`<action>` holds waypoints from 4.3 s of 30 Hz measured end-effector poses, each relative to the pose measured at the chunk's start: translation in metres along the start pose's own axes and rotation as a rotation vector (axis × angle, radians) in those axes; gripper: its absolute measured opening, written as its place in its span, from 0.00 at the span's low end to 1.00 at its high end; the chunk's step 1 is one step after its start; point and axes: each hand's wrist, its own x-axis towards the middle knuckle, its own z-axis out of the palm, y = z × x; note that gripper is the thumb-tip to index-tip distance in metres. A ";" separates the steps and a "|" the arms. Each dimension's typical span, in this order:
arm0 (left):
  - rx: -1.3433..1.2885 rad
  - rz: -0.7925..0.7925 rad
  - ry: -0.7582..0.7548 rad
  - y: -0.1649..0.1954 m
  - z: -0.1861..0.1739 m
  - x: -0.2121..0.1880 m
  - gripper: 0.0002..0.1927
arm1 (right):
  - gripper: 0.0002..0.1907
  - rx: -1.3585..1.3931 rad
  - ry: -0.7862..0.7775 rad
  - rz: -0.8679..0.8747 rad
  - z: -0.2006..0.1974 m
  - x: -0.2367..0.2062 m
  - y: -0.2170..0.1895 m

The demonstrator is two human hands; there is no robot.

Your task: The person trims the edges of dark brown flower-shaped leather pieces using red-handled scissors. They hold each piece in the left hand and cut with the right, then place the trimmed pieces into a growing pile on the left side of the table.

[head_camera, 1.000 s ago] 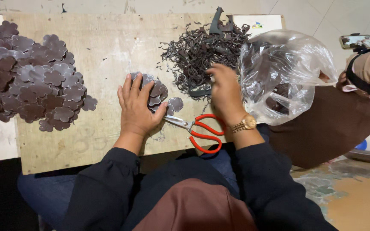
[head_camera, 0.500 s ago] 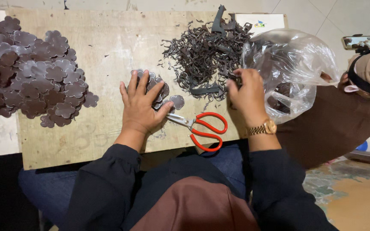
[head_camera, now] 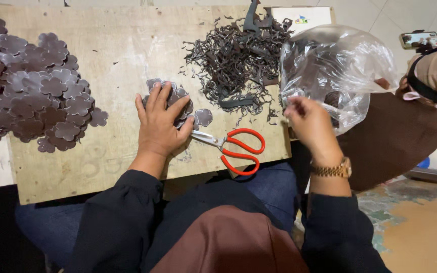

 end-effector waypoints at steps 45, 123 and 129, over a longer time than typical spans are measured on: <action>-0.043 -0.049 -0.011 0.007 -0.002 0.003 0.25 | 0.41 -0.431 0.115 -0.287 0.084 0.036 -0.018; -0.042 -0.056 -0.008 0.006 -0.001 0.001 0.24 | 0.13 -0.213 0.175 -0.384 0.059 0.083 -0.018; -0.053 -0.057 -0.010 0.006 0.001 0.001 0.24 | 0.11 -0.070 0.114 -0.122 0.034 0.083 -0.003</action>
